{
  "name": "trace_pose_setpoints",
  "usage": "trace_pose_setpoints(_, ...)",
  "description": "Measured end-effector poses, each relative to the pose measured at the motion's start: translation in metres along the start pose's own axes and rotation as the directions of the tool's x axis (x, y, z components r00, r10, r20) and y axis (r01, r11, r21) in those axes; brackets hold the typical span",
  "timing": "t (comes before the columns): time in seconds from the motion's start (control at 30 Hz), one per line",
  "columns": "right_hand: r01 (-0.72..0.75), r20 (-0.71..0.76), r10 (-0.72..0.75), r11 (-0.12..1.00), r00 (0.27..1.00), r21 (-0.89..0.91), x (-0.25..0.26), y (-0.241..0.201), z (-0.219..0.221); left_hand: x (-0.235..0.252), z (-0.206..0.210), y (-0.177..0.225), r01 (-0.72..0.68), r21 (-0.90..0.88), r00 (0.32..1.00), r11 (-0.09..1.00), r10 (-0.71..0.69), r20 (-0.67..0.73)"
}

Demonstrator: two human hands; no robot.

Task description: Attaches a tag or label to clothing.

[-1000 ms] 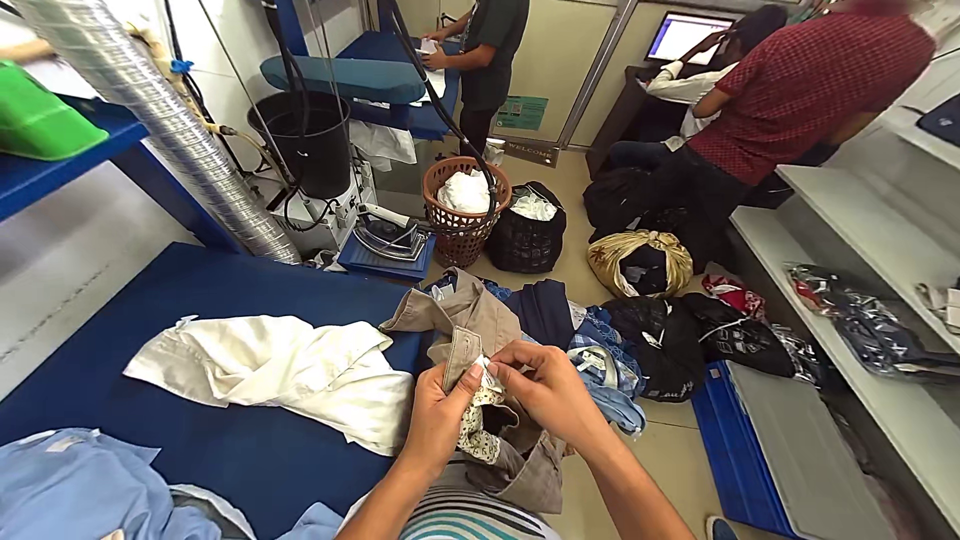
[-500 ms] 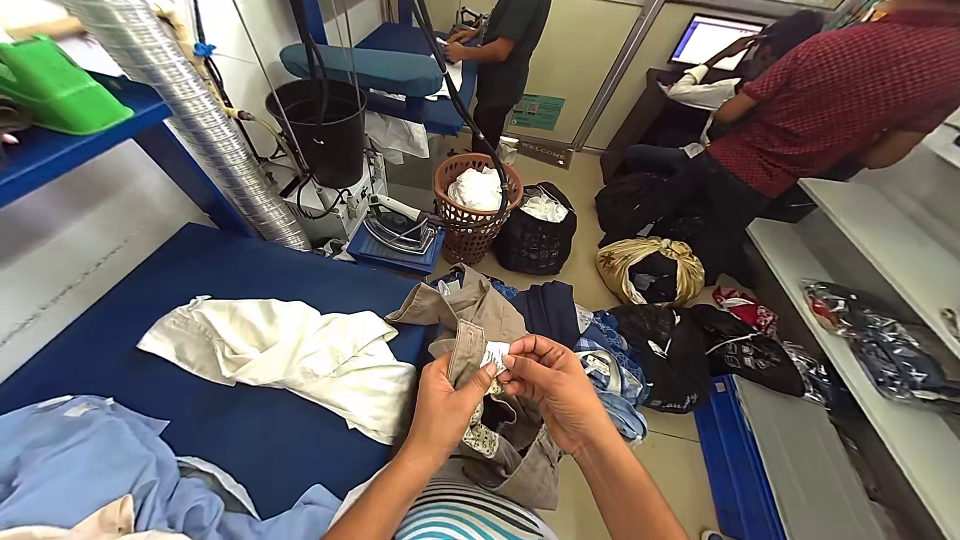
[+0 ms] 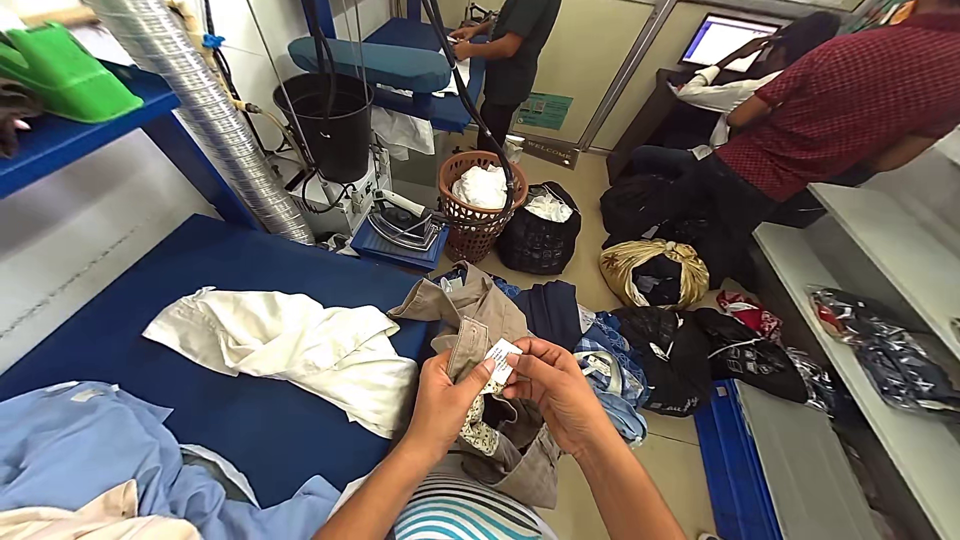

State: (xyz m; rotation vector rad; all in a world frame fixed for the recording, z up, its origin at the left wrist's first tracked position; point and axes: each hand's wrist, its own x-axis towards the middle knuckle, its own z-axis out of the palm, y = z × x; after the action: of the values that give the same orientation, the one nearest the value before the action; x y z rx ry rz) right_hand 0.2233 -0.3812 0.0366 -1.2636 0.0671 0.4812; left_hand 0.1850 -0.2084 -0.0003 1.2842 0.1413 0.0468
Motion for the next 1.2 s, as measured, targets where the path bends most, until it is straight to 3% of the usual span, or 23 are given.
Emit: trace_pose_setpoints(1.2, 0.002, -0.03, -0.002, 1.0, 1.0, 0.007, 0.0065, 0.0023, -0.0012, 0.0015, -0.0029, -0.0002, 0.013, -0.06, 0.999, 0.998, -0.01, 0.044)
